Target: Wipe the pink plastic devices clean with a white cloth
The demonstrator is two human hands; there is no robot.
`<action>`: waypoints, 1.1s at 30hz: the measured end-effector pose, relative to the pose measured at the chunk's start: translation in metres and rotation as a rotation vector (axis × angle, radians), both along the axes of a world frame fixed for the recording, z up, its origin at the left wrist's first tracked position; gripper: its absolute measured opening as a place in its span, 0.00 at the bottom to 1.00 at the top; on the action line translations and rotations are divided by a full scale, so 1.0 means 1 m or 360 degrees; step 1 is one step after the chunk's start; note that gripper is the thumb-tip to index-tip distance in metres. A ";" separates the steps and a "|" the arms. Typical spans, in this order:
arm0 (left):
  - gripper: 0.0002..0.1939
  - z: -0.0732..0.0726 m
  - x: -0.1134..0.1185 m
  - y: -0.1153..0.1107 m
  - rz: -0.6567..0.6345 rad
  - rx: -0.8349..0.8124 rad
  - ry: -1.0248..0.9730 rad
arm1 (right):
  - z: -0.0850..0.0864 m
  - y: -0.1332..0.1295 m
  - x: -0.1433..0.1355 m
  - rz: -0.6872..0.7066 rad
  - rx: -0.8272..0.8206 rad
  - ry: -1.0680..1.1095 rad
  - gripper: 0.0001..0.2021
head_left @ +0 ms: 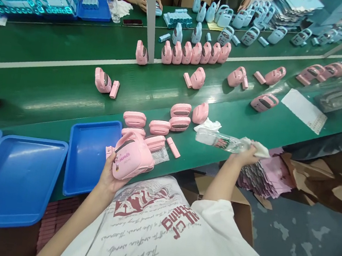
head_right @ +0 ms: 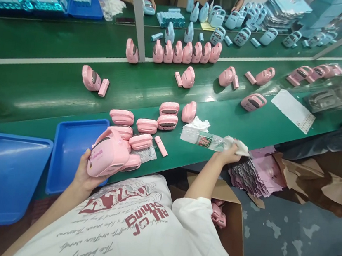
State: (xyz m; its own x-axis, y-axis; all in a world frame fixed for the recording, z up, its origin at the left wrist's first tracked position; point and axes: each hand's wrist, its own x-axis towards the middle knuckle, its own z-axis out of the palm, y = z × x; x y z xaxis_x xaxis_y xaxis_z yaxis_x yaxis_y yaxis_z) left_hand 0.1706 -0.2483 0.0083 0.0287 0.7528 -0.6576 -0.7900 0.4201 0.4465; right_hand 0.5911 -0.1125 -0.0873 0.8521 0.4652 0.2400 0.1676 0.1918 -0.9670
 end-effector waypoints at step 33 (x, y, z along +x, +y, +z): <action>0.35 0.045 0.043 0.033 0.0047 0.0751 0.1790 | 0.119 -0.075 -0.251 0.2020 0.0173 -0.1299 0.26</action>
State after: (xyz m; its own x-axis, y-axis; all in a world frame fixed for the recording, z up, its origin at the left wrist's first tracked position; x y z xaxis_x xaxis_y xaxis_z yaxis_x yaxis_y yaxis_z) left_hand 0.2141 -0.2157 0.0536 -0.4016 0.9152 0.0334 0.1292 0.0205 0.9914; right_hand 0.3400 -0.1875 0.0315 -0.4686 0.7174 0.5155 0.3085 0.6797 -0.6655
